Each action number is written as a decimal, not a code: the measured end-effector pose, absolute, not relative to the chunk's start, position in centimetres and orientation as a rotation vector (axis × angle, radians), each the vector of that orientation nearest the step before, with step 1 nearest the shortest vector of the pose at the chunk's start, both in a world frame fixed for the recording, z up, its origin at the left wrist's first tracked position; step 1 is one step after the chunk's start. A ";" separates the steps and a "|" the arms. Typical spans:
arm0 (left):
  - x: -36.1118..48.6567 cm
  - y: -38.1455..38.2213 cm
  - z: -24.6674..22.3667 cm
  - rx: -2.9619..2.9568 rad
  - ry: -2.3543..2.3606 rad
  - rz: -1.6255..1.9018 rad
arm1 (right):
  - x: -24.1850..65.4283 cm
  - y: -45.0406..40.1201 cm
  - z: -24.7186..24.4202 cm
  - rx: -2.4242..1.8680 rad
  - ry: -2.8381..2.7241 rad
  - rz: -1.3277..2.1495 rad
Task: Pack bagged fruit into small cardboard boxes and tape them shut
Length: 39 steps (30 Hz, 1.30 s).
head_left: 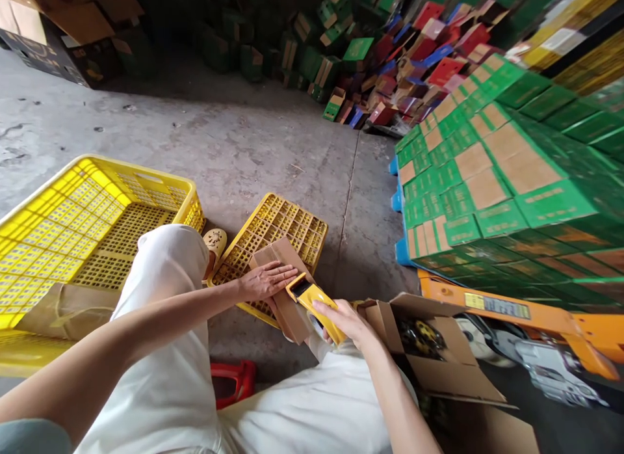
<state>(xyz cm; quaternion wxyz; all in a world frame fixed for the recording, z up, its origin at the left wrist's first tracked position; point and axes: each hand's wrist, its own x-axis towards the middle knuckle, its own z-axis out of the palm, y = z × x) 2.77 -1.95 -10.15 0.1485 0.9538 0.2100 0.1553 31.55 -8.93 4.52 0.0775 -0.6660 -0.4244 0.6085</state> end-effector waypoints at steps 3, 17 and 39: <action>1.7 0.5 -9.2 2.709 0.640 0.373 | 30.4 -7.7 4.2 -1.948 -1.238 1.823; -4.2 2.5 -7.4 2.672 0.797 0.217 | 26.8 -5.9 3.8 -1.876 -1.322 1.842; -0.5 1.0 -9.9 2.608 0.843 0.291 | 29.8 -7.6 4.1 -1.975 -1.399 1.750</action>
